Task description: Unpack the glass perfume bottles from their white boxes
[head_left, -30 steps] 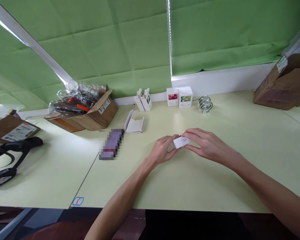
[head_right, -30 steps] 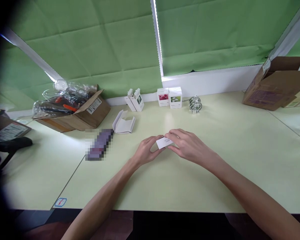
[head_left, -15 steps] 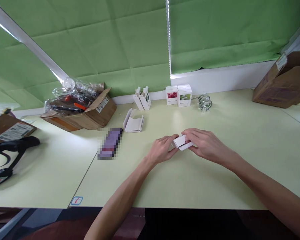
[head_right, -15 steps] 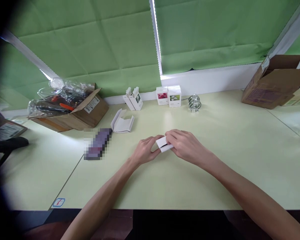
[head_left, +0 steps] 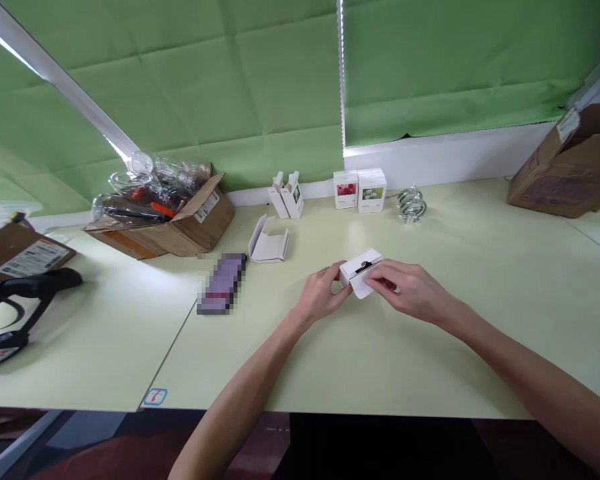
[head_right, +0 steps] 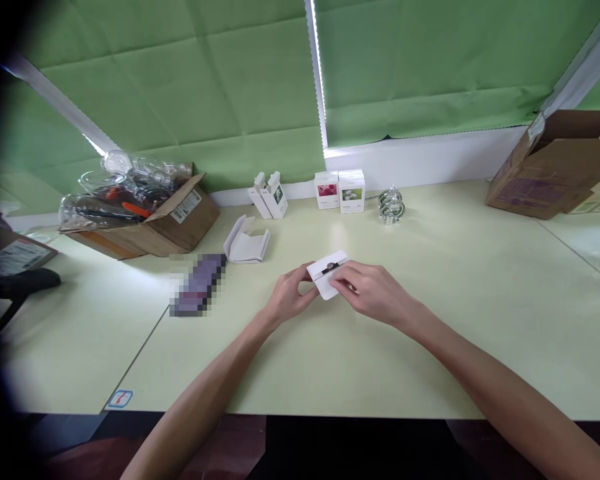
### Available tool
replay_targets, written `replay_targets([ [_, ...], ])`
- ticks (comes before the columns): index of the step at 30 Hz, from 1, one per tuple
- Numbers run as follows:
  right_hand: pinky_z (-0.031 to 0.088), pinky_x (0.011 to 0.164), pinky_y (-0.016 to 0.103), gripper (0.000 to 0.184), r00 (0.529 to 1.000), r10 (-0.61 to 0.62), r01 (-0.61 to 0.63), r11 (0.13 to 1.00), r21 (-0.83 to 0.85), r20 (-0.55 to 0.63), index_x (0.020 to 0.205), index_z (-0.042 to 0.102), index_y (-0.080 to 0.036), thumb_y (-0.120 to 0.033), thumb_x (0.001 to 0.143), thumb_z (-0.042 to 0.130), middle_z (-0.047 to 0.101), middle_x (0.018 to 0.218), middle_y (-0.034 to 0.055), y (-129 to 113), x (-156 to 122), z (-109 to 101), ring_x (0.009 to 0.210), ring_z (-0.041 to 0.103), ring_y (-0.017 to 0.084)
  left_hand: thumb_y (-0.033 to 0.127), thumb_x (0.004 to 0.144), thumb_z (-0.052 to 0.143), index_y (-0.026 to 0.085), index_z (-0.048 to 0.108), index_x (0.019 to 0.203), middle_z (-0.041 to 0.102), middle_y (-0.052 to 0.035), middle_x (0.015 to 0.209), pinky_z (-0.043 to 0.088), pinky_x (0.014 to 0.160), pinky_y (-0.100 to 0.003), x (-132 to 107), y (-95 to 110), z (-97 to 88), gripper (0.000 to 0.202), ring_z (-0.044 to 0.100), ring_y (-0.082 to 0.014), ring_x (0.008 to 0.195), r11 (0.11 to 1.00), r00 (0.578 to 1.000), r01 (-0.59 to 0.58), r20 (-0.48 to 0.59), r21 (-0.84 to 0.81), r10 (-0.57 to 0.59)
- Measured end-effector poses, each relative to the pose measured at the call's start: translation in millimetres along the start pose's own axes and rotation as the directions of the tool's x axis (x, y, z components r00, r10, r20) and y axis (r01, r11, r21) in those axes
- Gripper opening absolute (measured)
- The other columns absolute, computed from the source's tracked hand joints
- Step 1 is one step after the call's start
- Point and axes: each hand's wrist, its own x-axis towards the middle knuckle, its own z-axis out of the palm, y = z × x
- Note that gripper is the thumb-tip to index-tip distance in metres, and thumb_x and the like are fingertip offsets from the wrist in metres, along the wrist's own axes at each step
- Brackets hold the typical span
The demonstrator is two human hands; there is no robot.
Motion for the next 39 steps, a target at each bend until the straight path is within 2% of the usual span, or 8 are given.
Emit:
replay_targets([
  [4, 0.045, 0.053, 0.026, 0.018, 0.984, 0.178, -0.177, 0.982, 0.068, -0.008, 0.111, 0.064, -0.024, -0.030, 0.098, 0.052, 0.074, 0.079, -0.0003, -2.2, -0.9, 2.9, 0.056, 0.062, 0.014, 0.030, 0.089, 0.060, 0.021, 0.057, 0.123, 0.075, -0.0059, 0.097, 0.058, 0.075, -0.032, 0.2, -0.1, 0.3, 0.036, 0.073, -0.0204, 0.086, 0.998, 0.999, -0.045, 0.004, 0.047, 0.045],
  [9, 0.045, 0.055, 0.028, 0.027, 0.981, 0.117, -0.129, 0.990, -0.065, -0.157, 0.121, 0.066, -0.024, -0.025, 0.099, 0.049, 0.075, 0.093, 0.0038, -3.2, 1.3, 1.6, 0.066, 0.065, 0.016, 0.034, 0.090, 0.059, 0.019, 0.060, 0.115, 0.074, -0.0074, 0.091, 0.057, 0.067, -0.032, 0.1, 0.1, -0.6, 0.029, 0.072, -0.0219, 0.080, 0.983, 0.991, -0.130, -0.002, 0.128, 0.131],
  [12, 0.049, 0.062, 0.031, 0.023, 0.974, 0.102, -0.131, 0.982, -0.133, -0.201, 0.109, 0.072, -0.024, -0.029, 0.098, 0.052, 0.068, 0.083, 0.0056, -2.2, 3.2, 1.6, 0.077, 0.063, 0.020, 0.036, 0.090, 0.059, 0.019, 0.060, 0.113, 0.073, -0.0074, 0.089, 0.056, 0.064, -0.031, -0.7, 1.0, -1.2, 0.029, 0.072, -0.0217, 0.078, 0.966, 0.984, -0.179, 0.014, 0.186, 0.180],
  [16, 0.051, 0.058, 0.030, 0.020, 0.963, 0.158, -0.189, 0.974, -0.126, -0.219, 0.090, 0.072, -0.023, -0.037, 0.095, 0.059, 0.064, 0.096, 0.0082, -3.2, 2.8, 2.1, 0.081, 0.064, 0.020, 0.031, 0.091, 0.057, 0.022, 0.053, 0.129, 0.073, -0.0078, 0.107, 0.058, 0.076, -0.032, -2.1, 3.5, -2.1, 0.039, 0.073, -0.0220, 0.095, 0.958, 0.977, -0.211, 0.048, 0.194, 0.206],
  [22, 0.052, 0.054, 0.028, 0.021, 0.955, 0.195, -0.204, 0.979, -0.017, -0.223, 0.093, 0.068, -0.022, -0.025, 0.099, 0.048, 0.068, 0.100, 0.0074, -2.5, 1.3, 1.1, 0.074, 0.066, 0.017, 0.032, 0.095, 0.056, 0.022, 0.041, 0.134, 0.068, -0.0112, 0.124, 0.059, 0.069, -0.030, -4.8, -0.7, 2.0, 0.043, 0.074, -0.0216, 0.099, 0.939, 0.965, -0.251, -0.018, 0.237, 0.263],
  [27, 0.054, 0.060, 0.029, 0.015, 0.952, 0.206, -0.227, 0.971, -0.074, -0.225, 0.097, 0.067, -0.021, -0.032, 0.096, 0.057, 0.073, 0.105, 0.0070, -2.4, 0.8, 2.6, 0.076, 0.070, 0.018, 0.026, 0.097, 0.053, 0.024, 0.048, 0.115, 0.063, -0.0147, 0.134, 0.052, 0.049, -0.023, -3.4, -2.2, 1.8, 0.019, 0.076, -0.0182, 0.085, 0.842, 0.889, -0.397, -0.075, 0.366, 0.451],
  [34, 0.051, 0.057, 0.028, 0.011, 0.931, 0.301, -0.313, 0.949, -0.026, -0.205, 0.088, 0.059, -0.023, -0.031, 0.094, 0.057, 0.073, 0.092, 0.0032, -7.0, 0.4, 3.7, 0.065, 0.069, 0.016, 0.023, 0.097, 0.051, 0.026, 0.044, 0.134, 0.062, -0.0135, 0.132, 0.059, 0.060, -0.025, -2.7, 6.5, -4.9, 0.037, 0.073, -0.0206, 0.099, 0.817, 0.911, -0.379, 0.018, 0.435, 0.413],
  [39, 0.046, 0.052, 0.025, 0.004, 0.939, 0.250, -0.271, 0.961, -0.062, -0.238, 0.090, 0.057, -0.022, -0.023, 0.092, 0.054, 0.074, 0.086, 0.0025, -6.2, 0.3, 1.7, 0.065, 0.070, 0.016, 0.025, 0.096, 0.054, 0.021, 0.043, 0.133, 0.066, -0.0137, 0.124, 0.060, 0.062, -0.027, -2.8, 9.7, -5.6, 0.039, 0.073, -0.0218, 0.098, 0.821, 0.892, -0.416, 0.001, 0.391, 0.451],
])
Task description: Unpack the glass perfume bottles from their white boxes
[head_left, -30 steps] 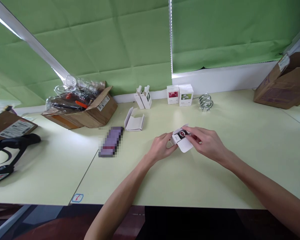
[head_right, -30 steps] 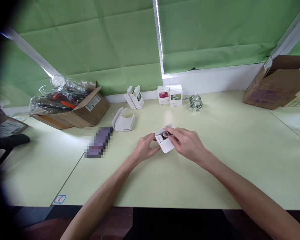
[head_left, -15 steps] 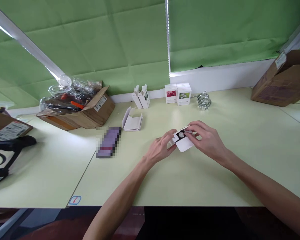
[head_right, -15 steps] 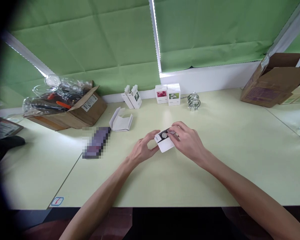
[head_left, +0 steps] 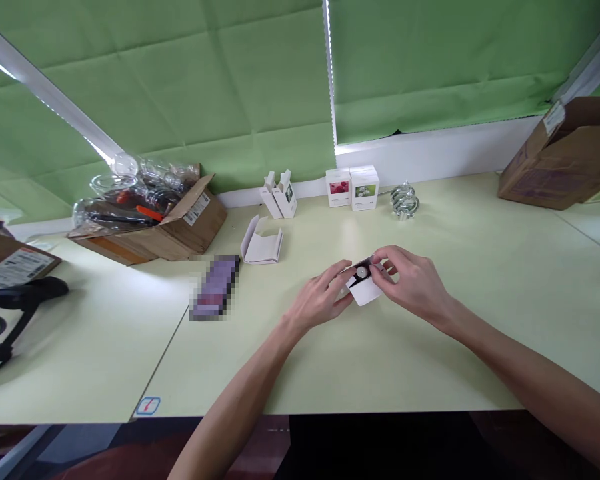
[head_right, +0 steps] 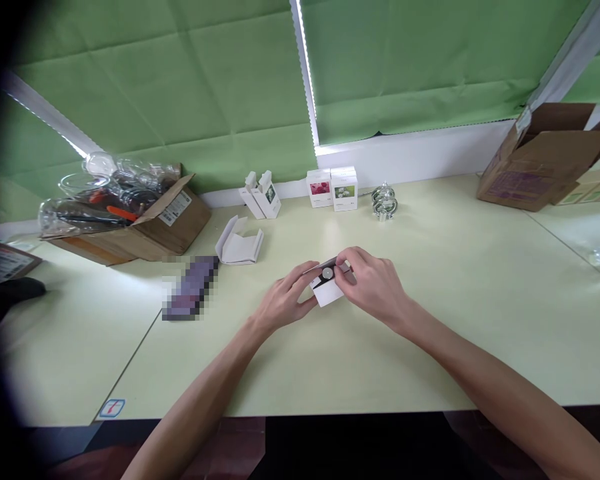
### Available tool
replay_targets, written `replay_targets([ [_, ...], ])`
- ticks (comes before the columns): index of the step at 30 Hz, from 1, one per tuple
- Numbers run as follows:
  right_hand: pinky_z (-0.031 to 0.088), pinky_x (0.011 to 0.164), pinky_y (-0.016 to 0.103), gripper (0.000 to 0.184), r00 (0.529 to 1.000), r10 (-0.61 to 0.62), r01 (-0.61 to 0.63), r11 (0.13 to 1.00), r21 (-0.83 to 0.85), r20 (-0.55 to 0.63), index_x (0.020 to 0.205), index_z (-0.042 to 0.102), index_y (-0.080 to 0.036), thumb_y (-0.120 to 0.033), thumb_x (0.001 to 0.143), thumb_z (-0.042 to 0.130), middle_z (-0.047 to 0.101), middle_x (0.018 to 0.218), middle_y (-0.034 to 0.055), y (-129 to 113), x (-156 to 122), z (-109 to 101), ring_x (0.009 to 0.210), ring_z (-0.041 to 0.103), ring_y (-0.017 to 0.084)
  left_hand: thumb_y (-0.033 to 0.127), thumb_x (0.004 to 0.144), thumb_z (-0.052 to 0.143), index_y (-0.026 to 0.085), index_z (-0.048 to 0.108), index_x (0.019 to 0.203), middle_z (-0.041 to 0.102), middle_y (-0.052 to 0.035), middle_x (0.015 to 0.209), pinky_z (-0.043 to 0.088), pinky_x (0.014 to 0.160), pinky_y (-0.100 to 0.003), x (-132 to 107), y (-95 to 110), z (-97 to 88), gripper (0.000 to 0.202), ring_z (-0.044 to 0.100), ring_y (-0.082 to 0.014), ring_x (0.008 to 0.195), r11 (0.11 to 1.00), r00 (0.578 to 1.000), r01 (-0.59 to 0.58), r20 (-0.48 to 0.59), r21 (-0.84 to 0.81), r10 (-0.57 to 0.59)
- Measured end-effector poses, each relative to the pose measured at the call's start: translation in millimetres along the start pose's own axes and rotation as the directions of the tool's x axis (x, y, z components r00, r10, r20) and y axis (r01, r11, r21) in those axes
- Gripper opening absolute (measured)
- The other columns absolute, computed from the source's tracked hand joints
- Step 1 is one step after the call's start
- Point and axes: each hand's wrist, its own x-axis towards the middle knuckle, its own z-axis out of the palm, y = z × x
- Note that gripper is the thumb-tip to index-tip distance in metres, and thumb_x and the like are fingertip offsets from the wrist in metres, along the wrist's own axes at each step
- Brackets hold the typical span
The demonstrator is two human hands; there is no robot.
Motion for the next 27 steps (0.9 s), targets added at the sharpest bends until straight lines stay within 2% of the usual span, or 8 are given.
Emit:
replay_targets([
  [4, 0.046, 0.051, 0.023, 0.012, 0.998, -0.024, 0.024, 1.000, 0.008, -0.054, 0.098, 0.060, -0.022, -0.017, 0.093, 0.050, 0.073, 0.077, -0.0005, 5.5, 0.4, -1.7, 0.061, 0.070, 0.015, 0.022, 0.096, 0.052, 0.021, 0.045, 0.130, 0.067, -0.0121, 0.121, 0.060, 0.063, -0.026, -0.7, -1.8, 0.9, 0.034, 0.073, -0.0205, 0.098, 1.000, 1.000, -0.019, -0.016, 0.000, 0.019],
  [10, 0.050, 0.053, 0.021, 0.012, 0.990, -0.072, 0.075, 0.997, 0.020, -0.122, 0.093, 0.061, -0.021, -0.012, 0.092, 0.052, 0.077, 0.092, 0.0016, 6.6, 1.8, -5.8, 0.063, 0.070, 0.012, 0.021, 0.096, 0.053, 0.021, 0.044, 0.128, 0.068, -0.0124, 0.122, 0.060, 0.061, -0.025, -1.1, -2.6, 2.2, 0.034, 0.074, -0.0201, 0.098, 1.000, 0.999, -0.029, -0.031, -0.003, 0.029],
  [13, 0.052, 0.058, 0.023, 0.009, 0.980, -0.122, 0.121, 0.992, -0.016, -0.155, 0.090, 0.062, -0.020, -0.014, 0.092, 0.055, 0.076, 0.107, 0.0067, 2.2, 2.8, -8.1, 0.078, 0.074, 0.016, 0.022, 0.096, 0.053, 0.022, 0.040, 0.130, 0.068, -0.0126, 0.122, 0.059, 0.058, -0.026, -1.5, -2.5, 3.5, 0.036, 0.074, -0.0200, 0.097, 0.999, 0.999, 0.001, -0.046, -0.051, -0.003],
  [17, 0.055, 0.069, 0.028, 0.017, 0.969, -0.231, 0.218, 0.967, -0.130, -0.091, 0.080, 0.064, -0.019, -0.012, 0.092, 0.055, 0.076, 0.111, 0.0083, 0.5, 2.8, -8.1, 0.097, 0.072, 0.021, 0.025, 0.096, 0.056, 0.022, 0.041, 0.128, 0.069, -0.0116, 0.125, 0.058, 0.060, -0.027, -3.3, -1.5, 4.9, 0.036, 0.074, -0.0199, 0.098, 0.983, 0.993, 0.097, -0.051, -0.156, -0.106],
  [20, 0.054, 0.065, 0.028, 0.017, 0.988, -0.145, 0.137, 0.982, -0.127, -0.058, 0.082, 0.068, -0.019, -0.015, 0.092, 0.056, 0.076, 0.108, 0.0076, 2.6, 2.0, -7.0, 0.092, 0.073, 0.021, 0.025, 0.092, 0.061, 0.023, 0.047, 0.126, 0.069, -0.0094, 0.126, 0.061, 0.069, -0.031, -4.6, 0.2, 4.8, 0.037, 0.074, -0.0208, 0.100, 0.952, 0.971, 0.237, 0.052, -0.192, -0.232],
  [23, 0.053, 0.064, 0.030, 0.018, 0.999, 0.025, -0.026, 0.999, -0.033, -0.032, 0.085, 0.073, -0.019, -0.022, 0.091, 0.057, 0.078, 0.099, 0.0064, 4.6, 3.5, -6.9, 0.081, 0.073, 0.021, 0.026, 0.090, 0.064, 0.023, 0.049, 0.122, 0.069, -0.0086, 0.126, 0.062, 0.075, -0.033, -5.4, 1.1, 5.1, 0.035, 0.074, -0.0210, 0.102, 0.932, 0.956, 0.293, 0.078, -0.214, -0.282],
  [25, 0.053, 0.064, 0.030, 0.019, 0.983, 0.176, -0.180, 0.974, 0.136, 0.046, 0.085, 0.075, -0.019, -0.027, 0.090, 0.058, 0.078, 0.089, 0.0053, 5.7, 6.8, -7.3, 0.074, 0.071, 0.019, 0.027, 0.091, 0.064, 0.024, 0.048, 0.118, 0.070, -0.0083, 0.126, 0.062, 0.075, -0.032, -5.9, 0.8, 6.0, 0.032, 0.074, -0.0202, 0.102, 0.930, 0.957, 0.289, 0.056, -0.226, -0.283],
  [27, 0.053, 0.064, 0.030, 0.022, 0.933, 0.320, -0.357, 0.879, 0.315, 0.165, 0.084, 0.076, -0.018, -0.033, 0.088, 0.060, 0.077, 0.082, 0.0045, 7.5, 11.6, -7.5, 0.070, 0.068, 0.018, 0.029, 0.092, 0.063, 0.024, 0.045, 0.116, 0.070, -0.0081, 0.125, 0.061, 0.073, -0.031, -6.6, -0.1, 7.9, 0.031, 0.073, -0.0192, 0.102, 0.931, 0.958, 0.285, 0.027, -0.228, -0.286],
])
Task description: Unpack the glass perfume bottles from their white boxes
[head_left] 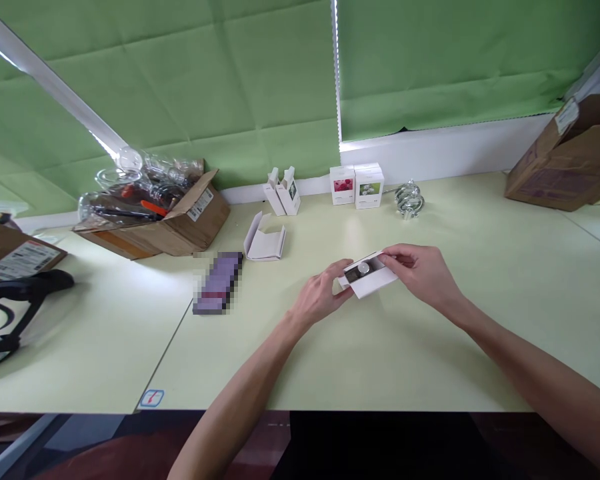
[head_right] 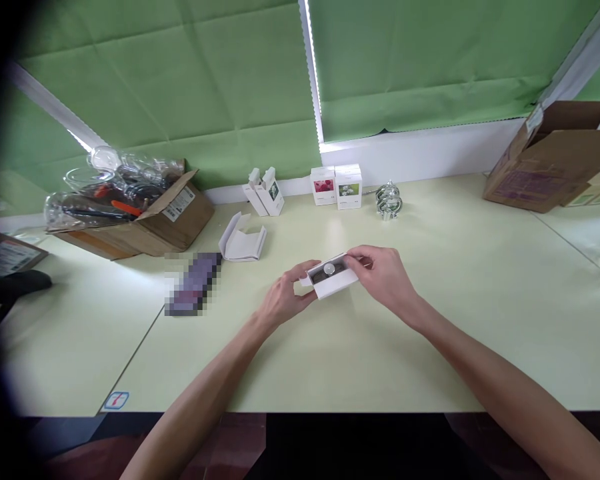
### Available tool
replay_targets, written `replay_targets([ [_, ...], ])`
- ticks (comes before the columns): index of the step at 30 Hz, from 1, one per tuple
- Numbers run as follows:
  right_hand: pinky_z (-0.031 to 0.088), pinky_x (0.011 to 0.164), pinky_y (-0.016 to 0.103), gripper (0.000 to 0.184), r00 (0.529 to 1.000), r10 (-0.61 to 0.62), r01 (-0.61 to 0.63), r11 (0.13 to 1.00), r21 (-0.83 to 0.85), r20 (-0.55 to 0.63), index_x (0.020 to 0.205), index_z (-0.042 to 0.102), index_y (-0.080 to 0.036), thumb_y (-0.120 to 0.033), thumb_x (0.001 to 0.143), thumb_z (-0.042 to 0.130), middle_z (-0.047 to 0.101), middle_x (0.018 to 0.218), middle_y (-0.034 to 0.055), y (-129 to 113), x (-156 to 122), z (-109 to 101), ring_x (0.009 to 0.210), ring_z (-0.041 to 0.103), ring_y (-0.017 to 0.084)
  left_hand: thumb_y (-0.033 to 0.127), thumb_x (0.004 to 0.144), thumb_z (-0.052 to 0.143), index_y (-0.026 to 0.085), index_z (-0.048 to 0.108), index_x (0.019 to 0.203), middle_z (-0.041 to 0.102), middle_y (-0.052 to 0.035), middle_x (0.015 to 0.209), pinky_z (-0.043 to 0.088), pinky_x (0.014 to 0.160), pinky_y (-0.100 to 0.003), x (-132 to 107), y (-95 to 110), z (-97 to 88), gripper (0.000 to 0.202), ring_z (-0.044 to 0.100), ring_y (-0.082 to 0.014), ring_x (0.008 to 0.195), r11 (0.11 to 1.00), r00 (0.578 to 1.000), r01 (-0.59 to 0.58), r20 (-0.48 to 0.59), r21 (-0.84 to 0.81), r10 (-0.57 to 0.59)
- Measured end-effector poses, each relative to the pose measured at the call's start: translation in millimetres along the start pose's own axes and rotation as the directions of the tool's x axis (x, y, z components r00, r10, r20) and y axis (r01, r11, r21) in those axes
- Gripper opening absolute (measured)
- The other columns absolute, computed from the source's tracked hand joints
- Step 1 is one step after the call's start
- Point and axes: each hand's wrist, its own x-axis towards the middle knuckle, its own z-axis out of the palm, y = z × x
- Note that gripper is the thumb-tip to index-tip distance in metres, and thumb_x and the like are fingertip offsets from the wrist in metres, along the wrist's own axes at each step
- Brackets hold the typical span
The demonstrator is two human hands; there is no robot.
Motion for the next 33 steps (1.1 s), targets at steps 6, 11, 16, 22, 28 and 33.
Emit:
replay_targets([
  [6, 0.056, 0.079, 0.036, 0.032, 0.931, 0.283, -0.360, 0.819, 0.446, 0.232, 0.088, 0.078, -0.020, -0.048, 0.074, 0.077, 0.076, 0.095, 0.0060, 7.2, 14.5, -4.0, 0.088, 0.068, 0.021, 0.033, 0.090, 0.067, 0.025, 0.039, 0.120, 0.069, -0.0082, 0.124, 0.060, 0.070, -0.028, -1.5, -7.4, 8.0, 0.042, 0.075, -0.0167, 0.095, 0.999, 0.993, 0.044, -0.111, -0.004, -0.044],
  [11, 0.051, 0.071, 0.035, 0.020, 0.998, 0.069, -0.067, 0.991, 0.114, -0.009, 0.082, 0.081, -0.025, -0.043, 0.075, 0.078, 0.069, 0.089, 0.0052, 10.3, 12.3, -9.7, 0.084, 0.063, 0.021, 0.033, 0.086, 0.071, 0.026, 0.043, 0.124, 0.072, -0.0047, 0.114, 0.059, 0.064, -0.026, -3.4, -9.2, 10.5, 0.048, 0.075, -0.0176, 0.090, 0.995, 0.990, 0.045, -0.135, 0.086, -0.033],
  [16, 0.051, 0.070, 0.034, 0.018, 0.885, -0.463, 0.463, 0.869, -0.175, 0.044, 0.087, 0.080, -0.024, -0.025, 0.091, 0.062, 0.068, 0.081, 0.0057, 1.7, 3.4, -17.9, 0.079, 0.061, 0.019, 0.029, 0.089, 0.068, 0.024, 0.042, 0.127, 0.073, -0.0080, 0.115, 0.061, 0.068, -0.027, -2.5, -6.5, 7.7, 0.046, 0.075, -0.0193, 0.095, 0.985, 0.982, -0.084, -0.155, 0.154, 0.108],
  [22, 0.045, 0.056, 0.029, 0.025, 0.916, -0.294, 0.341, 0.929, -0.144, 0.274, 0.091, 0.080, -0.024, -0.035, 0.094, 0.059, 0.077, 0.085, 0.0028, -11.6, -2.0, -34.8, 0.066, 0.063, 0.016, 0.024, 0.095, 0.060, 0.018, 0.036, 0.136, 0.072, -0.0149, 0.121, 0.061, 0.070, -0.026, 3.3, 2.9, 5.4, 0.048, 0.075, -0.0200, 0.098, 0.918, 0.915, -0.342, -0.151, 0.203, 0.374],
  [28, 0.035, 0.051, 0.028, 0.027, 0.949, -0.097, 0.210, 0.903, -0.375, 0.299, 0.082, 0.078, -0.026, -0.037, 0.094, 0.057, 0.073, 0.076, -0.0004, -29.1, -14.2, -29.8, 0.058, 0.058, 0.014, 0.023, 0.097, 0.057, 0.014, 0.038, 0.135, 0.070, -0.0190, 0.122, 0.062, 0.076, -0.030, 4.6, 18.7, 6.7, 0.044, 0.074, -0.0228, 0.103, 0.866, 0.886, -0.414, -0.094, 0.279, 0.454],
  [33, 0.030, 0.050, 0.030, 0.025, 0.970, -0.016, 0.175, 0.742, -0.647, 0.244, 0.083, 0.075, -0.021, -0.035, 0.094, 0.057, 0.072, 0.085, 0.0052, -39.1, -28.8, -10.6, 0.063, 0.064, 0.017, 0.020, 0.098, 0.054, 0.013, 0.037, 0.139, 0.069, -0.0201, 0.125, 0.062, 0.078, -0.034, -1.8, 27.8, 14.9, 0.045, 0.073, -0.0256, 0.104, 0.836, 0.874, -0.436, -0.065, 0.334, 0.482],
])
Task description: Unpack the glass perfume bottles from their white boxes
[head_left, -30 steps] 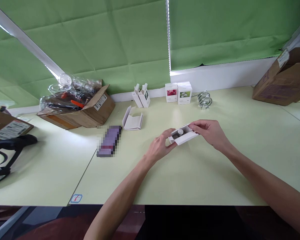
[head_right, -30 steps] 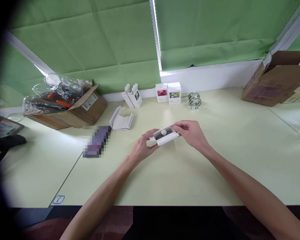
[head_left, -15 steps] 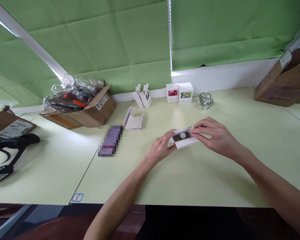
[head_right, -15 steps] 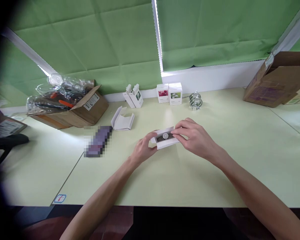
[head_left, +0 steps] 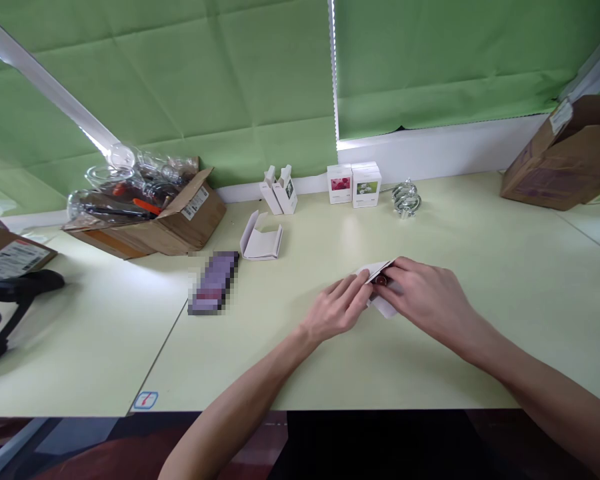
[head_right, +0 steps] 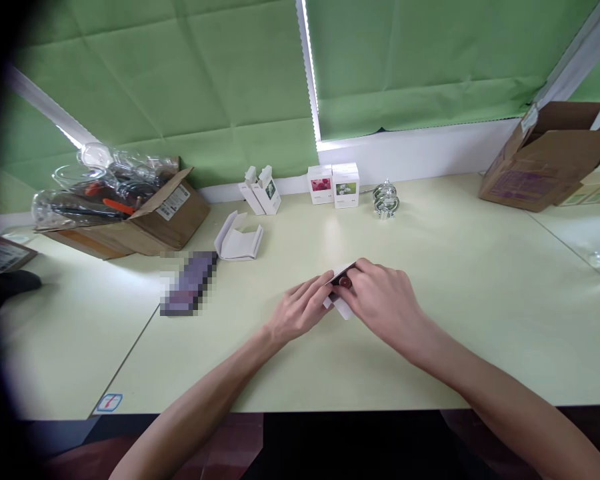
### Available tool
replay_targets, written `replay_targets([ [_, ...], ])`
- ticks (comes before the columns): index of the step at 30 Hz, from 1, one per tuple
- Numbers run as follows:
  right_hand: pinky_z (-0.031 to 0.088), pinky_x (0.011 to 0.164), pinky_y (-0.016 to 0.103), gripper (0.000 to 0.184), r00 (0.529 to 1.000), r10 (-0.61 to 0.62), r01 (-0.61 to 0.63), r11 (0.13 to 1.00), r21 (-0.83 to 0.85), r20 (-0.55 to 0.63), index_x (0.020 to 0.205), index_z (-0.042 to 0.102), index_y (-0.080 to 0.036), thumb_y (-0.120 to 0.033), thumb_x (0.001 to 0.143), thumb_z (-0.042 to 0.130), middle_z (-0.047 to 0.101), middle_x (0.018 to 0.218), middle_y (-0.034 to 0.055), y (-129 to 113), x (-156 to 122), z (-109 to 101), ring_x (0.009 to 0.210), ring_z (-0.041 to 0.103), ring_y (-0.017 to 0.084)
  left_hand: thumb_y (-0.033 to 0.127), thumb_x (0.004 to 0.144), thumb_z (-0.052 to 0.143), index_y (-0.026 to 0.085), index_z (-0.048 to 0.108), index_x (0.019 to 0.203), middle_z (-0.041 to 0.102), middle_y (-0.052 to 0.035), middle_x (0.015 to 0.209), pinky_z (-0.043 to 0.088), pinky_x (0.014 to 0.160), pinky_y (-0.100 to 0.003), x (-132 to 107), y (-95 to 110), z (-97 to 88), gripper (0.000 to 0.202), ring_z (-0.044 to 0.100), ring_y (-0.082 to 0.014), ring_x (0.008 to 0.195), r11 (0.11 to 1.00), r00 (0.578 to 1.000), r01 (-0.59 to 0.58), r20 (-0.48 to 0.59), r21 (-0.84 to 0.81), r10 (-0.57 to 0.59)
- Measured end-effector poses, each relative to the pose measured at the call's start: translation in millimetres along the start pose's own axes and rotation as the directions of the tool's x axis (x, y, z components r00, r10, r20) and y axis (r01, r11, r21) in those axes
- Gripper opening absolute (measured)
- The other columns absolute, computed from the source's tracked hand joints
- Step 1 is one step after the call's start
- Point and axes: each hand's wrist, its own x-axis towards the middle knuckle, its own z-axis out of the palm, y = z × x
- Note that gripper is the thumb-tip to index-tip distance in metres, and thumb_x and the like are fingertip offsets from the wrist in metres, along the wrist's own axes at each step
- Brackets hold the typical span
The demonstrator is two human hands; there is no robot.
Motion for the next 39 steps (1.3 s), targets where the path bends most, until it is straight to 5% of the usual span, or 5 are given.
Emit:
replay_targets([
  [9, 0.027, 0.051, 0.029, 0.018, 0.987, 0.121, -0.117, 0.992, -0.047, 0.101, 0.094, 0.070, -0.018, -0.020, 0.093, 0.053, 0.071, 0.101, 0.0096, -8.7, 6.2, 15.2, 0.067, 0.065, 0.018, 0.018, 0.096, 0.054, 0.014, 0.053, 0.127, 0.068, -0.0166, 0.129, 0.058, 0.069, -0.032, 0.9, 11.4, 4.0, 0.031, 0.074, -0.0212, 0.088, 0.986, 1.000, -0.017, 0.027, 0.164, 0.012],
  [15, 0.028, 0.050, 0.028, 0.017, 0.980, 0.163, -0.179, 0.973, 0.143, 0.117, 0.074, 0.065, -0.020, -0.011, 0.081, 0.053, 0.068, 0.071, 0.0057, 0.4, 20.1, 37.5, 0.057, 0.058, 0.017, 0.019, 0.095, 0.056, 0.020, 0.054, 0.130, 0.066, -0.0138, 0.132, 0.056, 0.071, -0.032, -0.5, 9.5, 8.5, 0.034, 0.074, -0.0220, 0.088, 0.975, 0.997, 0.012, 0.070, 0.221, -0.028],
  [24, 0.031, 0.052, 0.026, 0.013, 0.989, 0.151, -0.143, 0.929, 0.341, 0.005, 0.064, 0.059, -0.020, -0.015, 0.074, 0.052, 0.067, 0.063, 0.0059, 9.2, 28.8, 67.7, 0.054, 0.053, 0.016, 0.017, 0.094, 0.056, 0.025, 0.051, 0.134, 0.067, -0.0143, 0.132, 0.056, 0.075, -0.036, -7.1, 3.4, 16.2, 0.041, 0.073, -0.0233, 0.087, 0.981, 0.992, 0.007, 0.120, 0.194, -0.031],
  [31, 0.032, 0.052, 0.025, 0.012, 0.990, 0.132, -0.091, 0.867, 0.490, -0.048, 0.060, 0.052, -0.019, -0.023, 0.072, 0.053, 0.064, 0.062, 0.0048, 15.3, 32.2, 87.5, 0.053, 0.043, 0.013, 0.012, 0.090, 0.058, 0.023, 0.058, 0.120, 0.072, -0.0126, 0.121, 0.055, 0.070, -0.035, -5.5, 2.9, 16.9, 0.032, 0.072, -0.0231, 0.082, 0.935, 0.995, -0.076, 0.082, 0.348, 0.050],
  [39, 0.034, 0.049, 0.025, 0.012, 0.972, 0.193, -0.079, 0.799, 0.596, -0.131, 0.059, 0.050, -0.019, -0.026, 0.068, 0.053, 0.061, 0.058, 0.0033, 13.7, 33.6, 97.1, 0.052, 0.042, 0.013, 0.016, 0.092, 0.059, 0.026, 0.054, 0.130, 0.066, -0.0141, 0.133, 0.057, 0.078, -0.039, -14.1, 2.2, 23.9, 0.040, 0.073, -0.0261, 0.091, 0.978, 0.988, 0.005, 0.152, 0.210, -0.038],
])
